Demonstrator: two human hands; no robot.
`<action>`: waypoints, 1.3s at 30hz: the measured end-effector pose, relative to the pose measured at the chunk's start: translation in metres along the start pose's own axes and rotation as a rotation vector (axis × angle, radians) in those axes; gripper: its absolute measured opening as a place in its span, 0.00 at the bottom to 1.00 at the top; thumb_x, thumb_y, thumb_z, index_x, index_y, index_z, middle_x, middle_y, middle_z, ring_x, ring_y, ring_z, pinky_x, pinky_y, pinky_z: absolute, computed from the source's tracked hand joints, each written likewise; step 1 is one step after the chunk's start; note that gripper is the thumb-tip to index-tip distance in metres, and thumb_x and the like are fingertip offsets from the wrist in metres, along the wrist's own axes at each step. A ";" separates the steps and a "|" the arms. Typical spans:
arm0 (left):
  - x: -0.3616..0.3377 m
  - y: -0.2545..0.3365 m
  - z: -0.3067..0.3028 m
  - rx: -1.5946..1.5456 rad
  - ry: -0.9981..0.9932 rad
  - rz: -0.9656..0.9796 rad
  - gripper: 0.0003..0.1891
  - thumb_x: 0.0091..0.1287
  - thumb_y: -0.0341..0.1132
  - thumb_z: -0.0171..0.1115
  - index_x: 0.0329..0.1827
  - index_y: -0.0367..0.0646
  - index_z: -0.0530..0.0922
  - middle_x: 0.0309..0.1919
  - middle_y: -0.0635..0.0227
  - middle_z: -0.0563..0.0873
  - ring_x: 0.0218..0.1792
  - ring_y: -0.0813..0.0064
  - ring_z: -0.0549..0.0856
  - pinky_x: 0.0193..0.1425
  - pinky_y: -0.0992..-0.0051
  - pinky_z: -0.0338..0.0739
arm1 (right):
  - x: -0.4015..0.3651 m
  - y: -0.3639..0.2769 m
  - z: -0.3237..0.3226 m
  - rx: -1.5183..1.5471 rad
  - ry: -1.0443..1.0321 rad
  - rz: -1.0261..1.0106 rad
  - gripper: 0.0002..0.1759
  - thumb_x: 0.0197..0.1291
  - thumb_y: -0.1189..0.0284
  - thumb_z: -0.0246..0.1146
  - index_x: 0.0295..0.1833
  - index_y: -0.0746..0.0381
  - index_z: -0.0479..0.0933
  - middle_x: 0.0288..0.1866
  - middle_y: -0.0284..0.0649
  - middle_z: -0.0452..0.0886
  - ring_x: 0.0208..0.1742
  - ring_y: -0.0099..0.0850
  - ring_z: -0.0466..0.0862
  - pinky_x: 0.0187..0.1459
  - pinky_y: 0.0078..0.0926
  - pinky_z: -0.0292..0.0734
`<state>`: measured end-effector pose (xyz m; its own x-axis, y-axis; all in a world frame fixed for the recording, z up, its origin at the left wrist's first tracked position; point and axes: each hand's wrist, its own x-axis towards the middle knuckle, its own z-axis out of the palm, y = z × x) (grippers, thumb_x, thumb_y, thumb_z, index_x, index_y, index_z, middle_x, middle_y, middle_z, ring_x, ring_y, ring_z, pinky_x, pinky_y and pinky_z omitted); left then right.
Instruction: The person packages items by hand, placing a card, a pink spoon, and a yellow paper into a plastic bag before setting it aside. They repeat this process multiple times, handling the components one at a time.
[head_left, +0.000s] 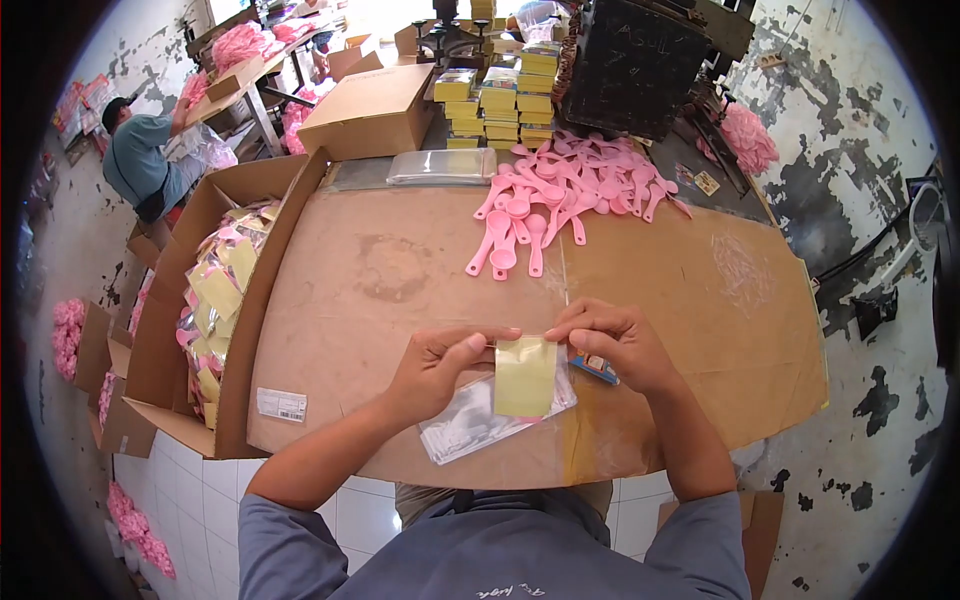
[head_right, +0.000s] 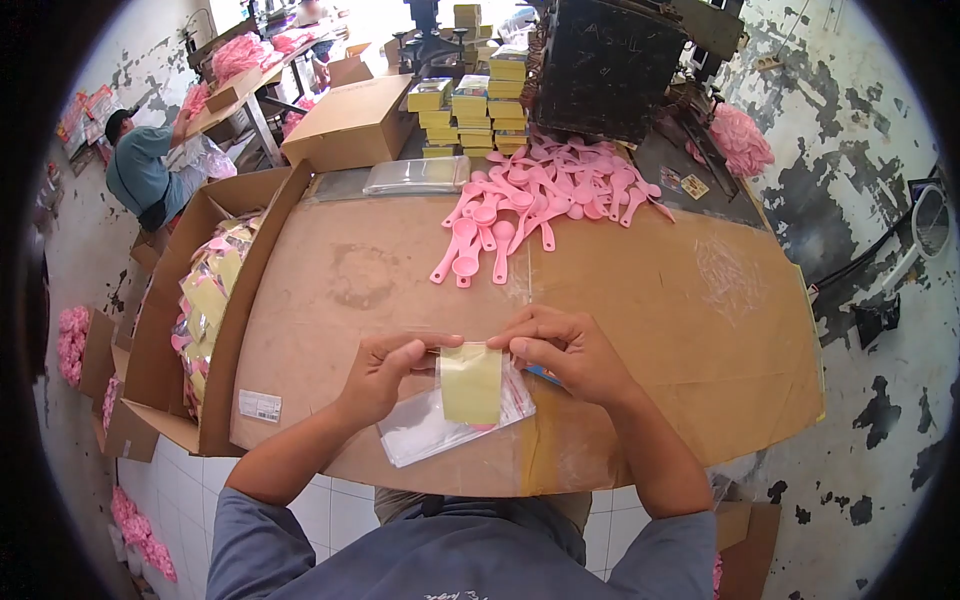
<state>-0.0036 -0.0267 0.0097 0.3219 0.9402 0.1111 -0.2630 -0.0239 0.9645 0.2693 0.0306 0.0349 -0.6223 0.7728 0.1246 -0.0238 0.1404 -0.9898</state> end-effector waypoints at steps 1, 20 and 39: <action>0.001 0.001 0.001 -0.054 0.005 -0.018 0.15 0.82 0.30 0.57 0.63 0.30 0.83 0.53 0.57 0.90 0.54 0.76 0.88 0.62 0.74 0.84 | 0.000 -0.001 0.001 0.032 0.008 0.017 0.10 0.68 0.79 0.69 0.53 0.65 0.89 0.49 0.37 0.86 0.46 0.23 0.83 0.48 0.22 0.77; 0.005 -0.002 0.007 0.048 0.096 0.062 0.20 0.80 0.29 0.61 0.72 0.34 0.75 0.54 0.59 0.89 0.54 0.73 0.89 0.59 0.71 0.87 | 0.001 0.018 0.008 -0.099 -0.086 0.104 0.16 0.70 0.80 0.68 0.62 0.68 0.79 0.46 0.33 0.85 0.47 0.21 0.84 0.51 0.22 0.79; 0.021 0.007 -0.055 0.298 0.458 0.246 0.19 0.79 0.43 0.61 0.63 0.39 0.82 0.52 0.67 0.87 0.51 0.74 0.86 0.52 0.69 0.81 | -0.024 -0.002 -0.043 -0.891 0.076 0.112 0.23 0.63 0.65 0.75 0.60 0.65 0.83 0.52 0.45 0.83 0.54 0.39 0.85 0.55 0.37 0.81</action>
<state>-0.0489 0.0113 0.0060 -0.1583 0.9442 0.2889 0.0080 -0.2914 0.9566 0.3181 0.0380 0.0371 -0.5299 0.8455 0.0659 0.6692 0.4646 -0.5800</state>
